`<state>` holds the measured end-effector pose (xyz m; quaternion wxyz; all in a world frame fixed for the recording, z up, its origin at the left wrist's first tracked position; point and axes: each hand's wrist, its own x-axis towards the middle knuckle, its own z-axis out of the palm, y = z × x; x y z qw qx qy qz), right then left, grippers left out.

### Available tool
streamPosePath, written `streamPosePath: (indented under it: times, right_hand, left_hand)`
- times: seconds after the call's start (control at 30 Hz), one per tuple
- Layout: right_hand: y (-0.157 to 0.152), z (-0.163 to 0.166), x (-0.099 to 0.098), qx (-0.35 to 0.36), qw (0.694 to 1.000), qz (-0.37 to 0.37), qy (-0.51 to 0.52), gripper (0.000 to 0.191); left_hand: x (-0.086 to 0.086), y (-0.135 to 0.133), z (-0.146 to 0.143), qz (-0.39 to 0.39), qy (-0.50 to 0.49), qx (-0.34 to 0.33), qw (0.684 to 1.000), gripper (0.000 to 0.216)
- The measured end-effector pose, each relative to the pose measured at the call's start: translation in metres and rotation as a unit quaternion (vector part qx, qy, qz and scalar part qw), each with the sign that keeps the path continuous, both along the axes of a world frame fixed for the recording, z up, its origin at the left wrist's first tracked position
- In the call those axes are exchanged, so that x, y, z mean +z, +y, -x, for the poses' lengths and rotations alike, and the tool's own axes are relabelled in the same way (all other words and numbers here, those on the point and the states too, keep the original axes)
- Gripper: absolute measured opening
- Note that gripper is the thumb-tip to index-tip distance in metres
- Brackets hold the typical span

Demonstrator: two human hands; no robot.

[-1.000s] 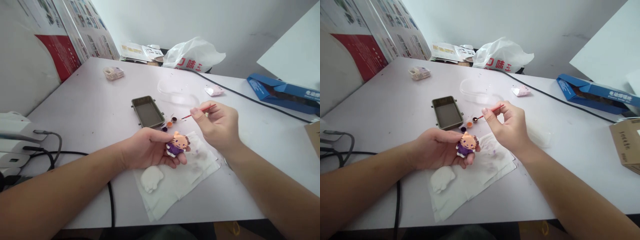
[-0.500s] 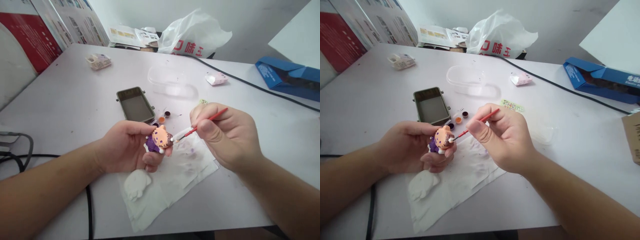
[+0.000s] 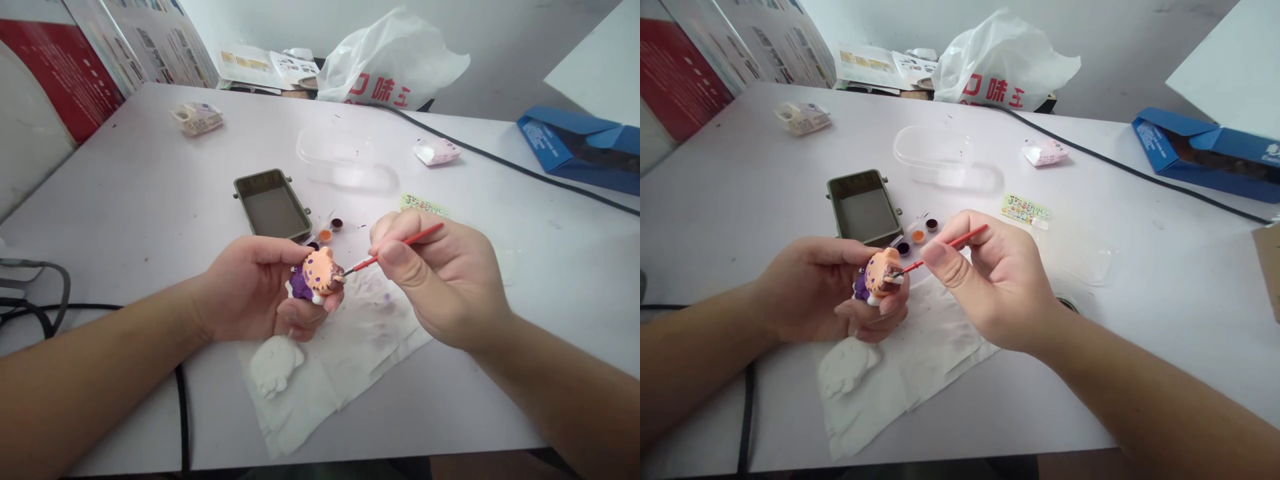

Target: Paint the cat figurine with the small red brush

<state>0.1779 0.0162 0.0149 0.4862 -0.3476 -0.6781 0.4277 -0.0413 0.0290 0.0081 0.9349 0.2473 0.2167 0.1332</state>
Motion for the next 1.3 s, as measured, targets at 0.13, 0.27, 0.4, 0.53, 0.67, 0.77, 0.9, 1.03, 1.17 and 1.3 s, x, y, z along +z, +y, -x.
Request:
streamPosePath:
  times: [0.13, 0.27, 0.4, 0.53, 0.67, 0.77, 0.9, 1.03, 1.17, 1.3]
  right_hand:
    - [-0.003, -0.002, 0.001, -0.014, 0.996, -0.078, -0.032, 0.012]
    - [-0.006, -0.002, 0.001, -0.044, 0.982, -0.168, -0.073, 0.010]
    - [-0.006, -0.002, 0.002, -0.049, 0.976, -0.191, -0.098, 0.011]
    - [-0.006, -0.002, 0.004, -0.039, 0.971, -0.213, -0.100, 0.013]
    - [-0.005, -0.001, 0.005, -0.037, 0.971, -0.214, -0.099, 0.015]
    - [-0.006, 0.000, 0.005, -0.030, 0.970, -0.221, -0.101, 0.014]
    - [-0.008, -0.001, 0.009, -0.016, 0.966, -0.224, -0.125, 0.014]
    - [-0.008, -0.003, 0.013, -0.002, 0.952, -0.266, -0.154, 0.015]
    - [-0.006, -0.005, 0.014, 0.007, 0.937, -0.316, -0.151, 0.016]
    - [-0.005, -0.006, 0.013, 0.011, 0.933, -0.324, -0.155, 0.016]
  left_hand:
    - [0.001, 0.000, 0.000, -0.001, 0.012, -0.001, 1.000, 0.043]
    - [0.001, 0.000, 0.000, 0.006, 0.010, 0.007, 1.000, 0.042]
    - [0.001, 0.001, 0.001, 0.012, 0.003, 0.007, 1.000, 0.044]
    - [0.000, 0.000, 0.001, 0.012, -0.003, 0.005, 1.000, 0.045]
    - [0.001, 0.000, 0.002, 0.012, -0.011, 0.002, 1.000, 0.043]
    - [0.001, 0.001, 0.002, 0.013, -0.014, -0.008, 1.000, 0.043]
    - [0.001, 0.001, 0.002, 0.009, -0.027, -0.013, 1.000, 0.043]
    - [0.001, 0.001, 0.002, 0.011, -0.032, -0.018, 0.999, 0.045]
    - [0.002, 0.002, 0.003, 0.012, -0.033, -0.021, 0.999, 0.043]
    - [0.002, 0.001, 0.003, 0.009, -0.042, -0.023, 0.999, 0.044]
